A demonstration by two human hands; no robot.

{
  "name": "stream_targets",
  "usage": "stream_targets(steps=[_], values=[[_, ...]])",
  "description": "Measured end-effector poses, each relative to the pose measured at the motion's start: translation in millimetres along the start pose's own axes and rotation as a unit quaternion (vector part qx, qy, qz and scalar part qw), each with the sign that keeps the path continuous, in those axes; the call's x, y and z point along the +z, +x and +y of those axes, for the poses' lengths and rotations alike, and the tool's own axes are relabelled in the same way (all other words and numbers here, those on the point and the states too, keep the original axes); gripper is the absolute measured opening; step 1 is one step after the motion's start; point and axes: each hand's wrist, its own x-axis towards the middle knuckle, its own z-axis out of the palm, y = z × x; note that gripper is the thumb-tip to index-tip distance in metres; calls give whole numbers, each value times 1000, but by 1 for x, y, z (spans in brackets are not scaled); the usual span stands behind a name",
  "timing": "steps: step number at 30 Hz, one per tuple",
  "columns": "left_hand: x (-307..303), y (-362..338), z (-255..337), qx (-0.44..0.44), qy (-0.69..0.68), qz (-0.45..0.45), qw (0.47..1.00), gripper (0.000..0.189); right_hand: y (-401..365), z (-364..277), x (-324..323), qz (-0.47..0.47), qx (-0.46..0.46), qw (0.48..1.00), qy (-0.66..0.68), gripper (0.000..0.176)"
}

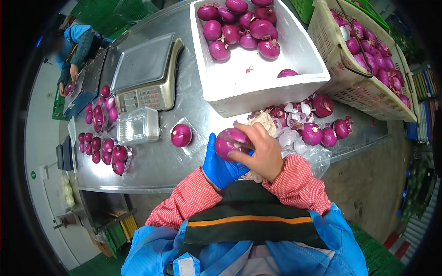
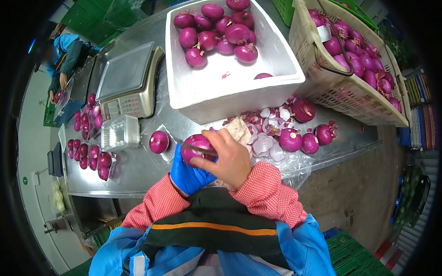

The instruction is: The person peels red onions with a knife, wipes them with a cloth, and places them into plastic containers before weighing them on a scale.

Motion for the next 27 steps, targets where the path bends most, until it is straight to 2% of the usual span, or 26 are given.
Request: stream_targets(steps=[2, 3, 6, 7, 9, 10, 11, 12, 13, 14, 16, 17, 18, 19, 20, 22, 23, 24, 25, 26, 27], values=[[-19, -6, 8, -59, 21, -25, 998, 79, 4, 27, 17, 28, 30, 991, 130, 28], [-18, -6, 8, -87, 46, -76, 992, 79, 5, 29, 15, 24, 90, 978, 184, 27], [-7, -7, 5, -33, 46, 35, 998, 75, 7, 43, 7, -72, 247, 921, 291, 29], [-2, -6, 5, -18, 64, 49, 997, 74, 5, 43, 5, -74, 267, 912, 301, 31], [5, -3, 6, 14, 98, 76, 992, 71, -2, 32, -2, -48, 132, 975, 172, 37], [4, -1, 7, 57, 228, 81, 969, 69, -5, 25, -8, -34, 63, 992, 104, 41], [3, -1, 8, 98, 353, 84, 927, 68, -7, 21, -16, -71, 43, 995, 57, 54], [6, -1, 9, 135, 473, 85, 867, 67, -9, 22, -17, -66, 68, 991, 98, 55], [16, -6, 16, 82, 479, 90, 869, 64, -11, 24, -18, -59, 92, 984, 139, 56], [20, -6, 14, 114, 556, 61, 821, 67, -12, 27, -18, -51, 114, 976, 179, 57], [31, -7, 6, 183, 690, 1, 700, 78, -14, 40, -26, -76, 188, 927, 317, 54], [39, -9, 5, 151, 687, 29, 710, 96, -18, 43, -29, -100, 229, 876, 413, 52], [35, -3, 4, 175, 676, -7, 716, 96, -21, 43, -31, -122, 267, 813, 503, 52], [26, 8, 2, 198, 664, -43, 719, 97, -25, 38, -21, -90, 278, 802, 521, 49], [21, 16, 0, 220, 651, -80, 722, 97, -28, 39, -22, -81, 277, 817, 500, 48], [25, 22, -2, 231, 643, -75, 727, 94, -29, 38, -25, -61, 275, 843, 458, 46], [24, 24, -3, 238, 639, -71, 728, 91, -32, 34, -31, 3, 275, 894, 353, 33], [24, 27, -5, 244, 635, -69, 730, 89, -33, 34, -38, 33, 192, 954, 226, 27], [26, 29, -6, 250, 642, -62, 722, 88, -34, 37, -47, 62, 106, 988, 91, 22], [30, 30, -6, 256, 649, -56, 714, 87, -35, 38, -56, 87, 18, 995, -48, 17], [33, 31, -6, 263, 656, -48, 706, 86, -37, 27, -68, 81, -3, 991, -108, 15]])
